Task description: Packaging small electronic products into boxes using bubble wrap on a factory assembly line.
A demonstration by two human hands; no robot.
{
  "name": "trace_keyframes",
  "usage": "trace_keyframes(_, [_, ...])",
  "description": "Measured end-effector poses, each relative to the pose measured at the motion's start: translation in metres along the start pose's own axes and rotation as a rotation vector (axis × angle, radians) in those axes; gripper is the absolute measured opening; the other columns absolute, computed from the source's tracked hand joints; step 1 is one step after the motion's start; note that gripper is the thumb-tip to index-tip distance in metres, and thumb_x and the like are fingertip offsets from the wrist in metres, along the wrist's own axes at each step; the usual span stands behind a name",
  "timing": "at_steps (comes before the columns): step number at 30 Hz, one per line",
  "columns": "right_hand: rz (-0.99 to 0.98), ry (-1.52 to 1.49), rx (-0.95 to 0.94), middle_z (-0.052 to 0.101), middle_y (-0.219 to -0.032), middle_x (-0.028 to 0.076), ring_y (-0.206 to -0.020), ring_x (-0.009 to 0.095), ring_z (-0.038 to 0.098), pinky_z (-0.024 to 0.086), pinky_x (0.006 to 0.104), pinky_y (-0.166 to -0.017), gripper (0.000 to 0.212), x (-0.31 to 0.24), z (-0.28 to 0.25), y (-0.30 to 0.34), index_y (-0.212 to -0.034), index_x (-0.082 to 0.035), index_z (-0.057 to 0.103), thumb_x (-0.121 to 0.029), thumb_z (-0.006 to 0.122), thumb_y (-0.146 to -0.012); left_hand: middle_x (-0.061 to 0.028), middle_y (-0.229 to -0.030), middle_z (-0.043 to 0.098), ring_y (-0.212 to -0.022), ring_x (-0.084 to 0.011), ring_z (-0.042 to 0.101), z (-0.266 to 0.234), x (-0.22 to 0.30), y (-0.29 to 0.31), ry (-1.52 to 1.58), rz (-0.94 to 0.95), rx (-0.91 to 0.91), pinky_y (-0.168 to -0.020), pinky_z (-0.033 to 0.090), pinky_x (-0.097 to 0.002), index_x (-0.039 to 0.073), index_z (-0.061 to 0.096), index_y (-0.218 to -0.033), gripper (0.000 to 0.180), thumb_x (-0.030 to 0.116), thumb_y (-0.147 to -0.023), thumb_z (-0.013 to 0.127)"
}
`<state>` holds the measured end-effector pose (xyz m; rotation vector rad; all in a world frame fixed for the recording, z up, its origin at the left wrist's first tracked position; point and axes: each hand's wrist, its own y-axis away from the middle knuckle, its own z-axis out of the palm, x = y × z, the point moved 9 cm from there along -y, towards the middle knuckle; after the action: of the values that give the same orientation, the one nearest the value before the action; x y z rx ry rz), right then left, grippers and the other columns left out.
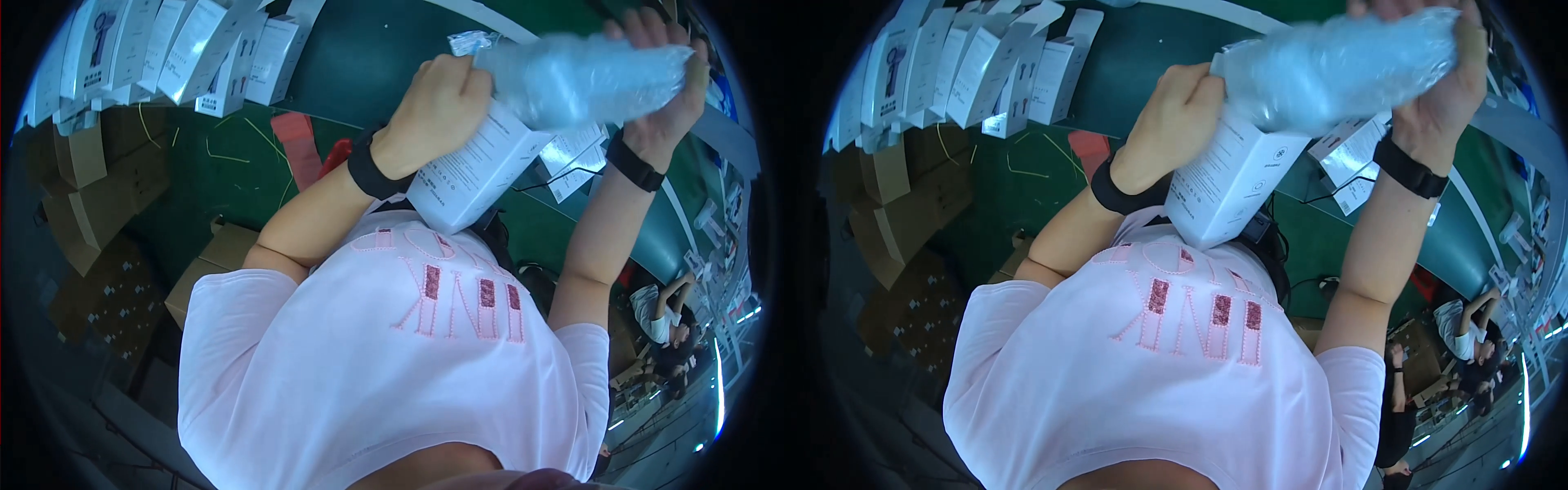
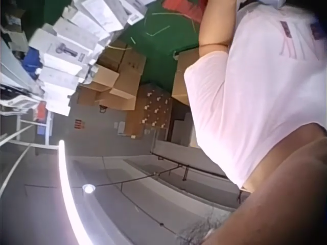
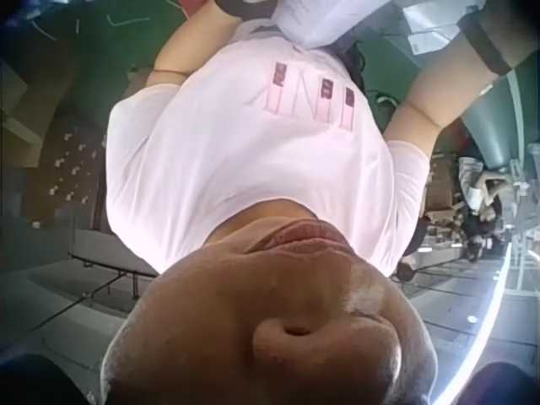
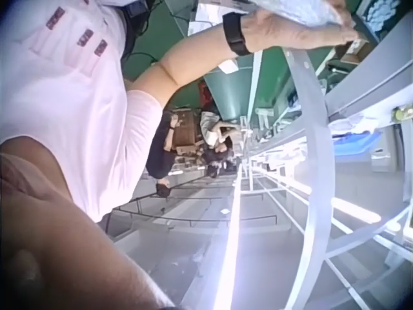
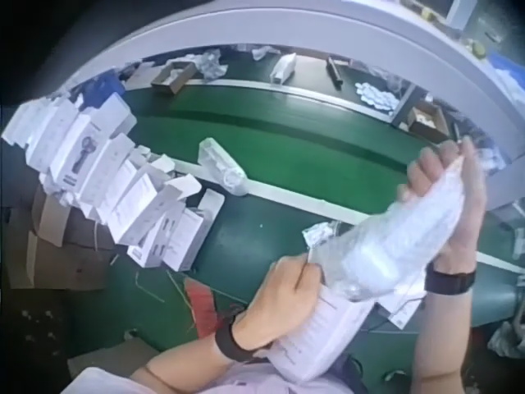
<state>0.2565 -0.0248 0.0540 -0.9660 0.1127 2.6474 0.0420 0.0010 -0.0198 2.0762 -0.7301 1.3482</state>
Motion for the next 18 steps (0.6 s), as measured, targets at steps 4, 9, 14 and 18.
trace_keyframes(4, [0.345, 0.058, -0.053, 0.042, -0.083, 0.004, -0.076, 0.017, 0.042, 0.040, 0.0350, -0.075, 0.017, 0.071, 0.048, 0.031, -0.092, -0.009, 0.047, -0.025, 0.047, -0.096, -0.0214, -0.069, 0.057, -0.062, -0.0253, 0.053, 0.000, -0.018, 0.040, 0.358, -0.099, -0.049, -0.062, 0.044, -0.0381, -0.008, 0.055, -0.080, 0.035, 0.025, -0.087, 0.045])
trace_keyframes(9, [0.168, 0.432, 0.000, 0.049, -0.093, 0.008, -0.084, 0.020, 0.048, 0.043, 0.0362, -0.080, 0.020, 0.073, 0.077, 0.028, -0.099, -0.007, 0.048, -0.027, 0.047, -0.097, -0.0152, -0.074, 0.060, -0.064, -0.0165, 0.055, -0.001, 0.001, 0.052, 0.596, 0.014, -0.340, -0.063, 0.043, -0.0328, -0.008, 0.055, -0.086, 0.038, 0.027, -0.093, 0.040])
trace_keyframes(14, [0.002, 0.712, 0.284, 0.054, -0.088, 0.009, -0.080, 0.019, 0.054, 0.046, 0.0340, -0.075, 0.024, 0.064, 0.112, 0.018, -0.103, -0.004, 0.052, -0.027, 0.046, -0.097, -0.0215, -0.078, 0.060, -0.067, -0.0313, 0.058, -0.034, 0.003, 0.051, 0.467, 0.150, -0.043, -0.067, 0.046, -0.0342, -0.005, 0.052, -0.085, 0.030, 0.016, -0.094, 0.033])
trace_keyframes(18, [0.149, 0.858, -0.030, 0.058, -0.100, 0.014, -0.099, 0.022, 0.055, 0.045, 0.0356, -0.085, 0.034, 0.091, 0.118, 0.023, -0.112, 0.001, 0.053, -0.029, 0.044, -0.098, -0.0239, -0.079, 0.060, -0.066, -0.0361, 0.055, -0.056, -0.010, 0.056, 0.409, 0.137, 0.054, -0.066, 0.046, -0.0361, -0.005, 0.050, -0.085, 0.028, 0.015, -0.094, 0.033])
